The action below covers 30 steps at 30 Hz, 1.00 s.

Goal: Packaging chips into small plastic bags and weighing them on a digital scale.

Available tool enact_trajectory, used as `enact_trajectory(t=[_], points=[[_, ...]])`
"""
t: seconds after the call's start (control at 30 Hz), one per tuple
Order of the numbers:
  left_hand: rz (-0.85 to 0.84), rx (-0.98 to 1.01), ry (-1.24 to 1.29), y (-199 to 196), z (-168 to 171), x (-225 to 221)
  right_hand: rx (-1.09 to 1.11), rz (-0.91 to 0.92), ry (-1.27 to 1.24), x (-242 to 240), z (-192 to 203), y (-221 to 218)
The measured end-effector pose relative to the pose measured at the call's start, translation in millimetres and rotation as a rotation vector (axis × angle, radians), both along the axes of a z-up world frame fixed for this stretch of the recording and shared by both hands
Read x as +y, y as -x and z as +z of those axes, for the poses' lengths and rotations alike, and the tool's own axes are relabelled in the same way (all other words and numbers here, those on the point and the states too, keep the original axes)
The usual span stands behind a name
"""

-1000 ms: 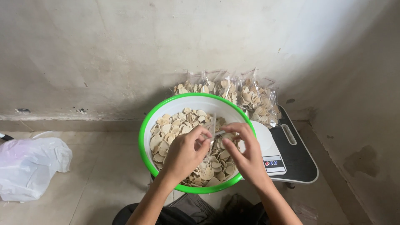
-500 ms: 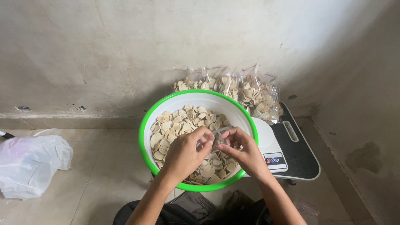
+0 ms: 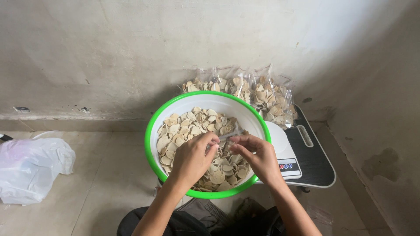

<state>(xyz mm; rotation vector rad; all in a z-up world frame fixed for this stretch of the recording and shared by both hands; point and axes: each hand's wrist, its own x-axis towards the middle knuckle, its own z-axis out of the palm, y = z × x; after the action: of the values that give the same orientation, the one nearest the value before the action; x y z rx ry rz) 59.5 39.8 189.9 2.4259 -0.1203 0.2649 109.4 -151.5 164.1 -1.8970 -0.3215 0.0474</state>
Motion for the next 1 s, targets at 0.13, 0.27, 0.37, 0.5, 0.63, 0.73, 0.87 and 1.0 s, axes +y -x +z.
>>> enact_trajectory(t=[0.13,0.27,0.37,0.5,0.63,0.73,0.87,1.0], points=[[-0.009,-0.021,0.028,-4.8,-7.0,1.8,0.092,0.095,0.034,-3.8,-4.6,-5.5],[-0.031,-0.036,0.093,-3.7,-3.0,2.3,0.172,0.178,0.067,-0.1,10.7,-2.0],[-0.046,-0.084,0.114,-7.7,-9.0,6.3,0.184,0.263,0.091,1.9,15.3,1.6],[0.010,-0.133,0.119,-15.2,-12.7,8.5,0.173,0.243,0.056,7.8,23.8,4.3],[0.096,-0.319,-0.067,-16.0,-24.6,6.7,0.175,0.203,-0.007,10.2,24.6,-2.7],[0.036,-0.357,-0.220,-18.7,-31.8,3.0,0.197,0.234,-0.066,11.2,19.5,-7.4],[-0.006,-0.301,-0.367,-28.5,-48.9,-2.3,0.240,0.343,-0.158,10.6,7.3,-8.9],[-0.032,-0.374,-0.350,-41.2,-59.2,-5.3,0.199,0.489,-0.276,4.3,-12.9,-15.8]])
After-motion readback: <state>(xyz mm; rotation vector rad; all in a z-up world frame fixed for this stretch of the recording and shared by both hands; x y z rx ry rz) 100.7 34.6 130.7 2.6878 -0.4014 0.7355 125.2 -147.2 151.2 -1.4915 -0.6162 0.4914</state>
